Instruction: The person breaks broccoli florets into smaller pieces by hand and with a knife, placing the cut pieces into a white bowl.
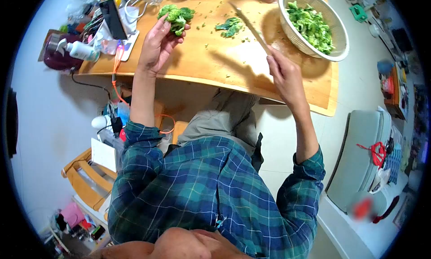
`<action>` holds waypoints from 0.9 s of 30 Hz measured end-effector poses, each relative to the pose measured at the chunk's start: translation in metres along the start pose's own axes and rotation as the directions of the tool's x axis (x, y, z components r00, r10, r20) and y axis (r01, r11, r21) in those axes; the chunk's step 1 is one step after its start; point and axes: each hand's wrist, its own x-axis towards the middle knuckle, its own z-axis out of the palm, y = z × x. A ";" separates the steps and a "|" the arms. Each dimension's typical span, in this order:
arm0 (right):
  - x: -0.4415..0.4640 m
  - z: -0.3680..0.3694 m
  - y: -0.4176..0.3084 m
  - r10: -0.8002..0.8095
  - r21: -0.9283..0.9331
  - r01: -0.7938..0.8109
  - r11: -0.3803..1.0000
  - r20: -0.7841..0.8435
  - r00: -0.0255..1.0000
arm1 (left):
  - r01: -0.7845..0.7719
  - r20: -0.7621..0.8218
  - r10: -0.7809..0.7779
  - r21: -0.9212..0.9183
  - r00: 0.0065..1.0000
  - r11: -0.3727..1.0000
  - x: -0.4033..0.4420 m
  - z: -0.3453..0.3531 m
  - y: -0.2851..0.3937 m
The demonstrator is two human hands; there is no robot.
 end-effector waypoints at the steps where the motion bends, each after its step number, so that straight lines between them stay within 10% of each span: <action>1: 0.005 0.002 -0.006 -0.069 -0.039 0.068 0.997 -0.014 0.998 | 0.001 0.016 -0.001 -0.016 1.000 1.000 0.007 0.003 -0.001; 7: 0.030 0.018 -0.015 -0.116 0.081 0.126 0.989 -0.113 0.987 | 0.274 0.255 -0.222 -0.188 0.941 0.943 0.055 0.028 -0.011; 15: 0.099 0.037 -0.040 -0.090 0.229 0.137 0.964 -0.207 0.974 | 0.383 0.177 -0.372 -0.028 0.911 0.924 0.102 0.072 -0.024; 27: 0.156 0.052 -0.017 0.158 0.606 -0.221 0.764 0.156 0.975 | 0.079 0.136 -0.124 0.298 0.983 0.951 0.115 0.053 -0.036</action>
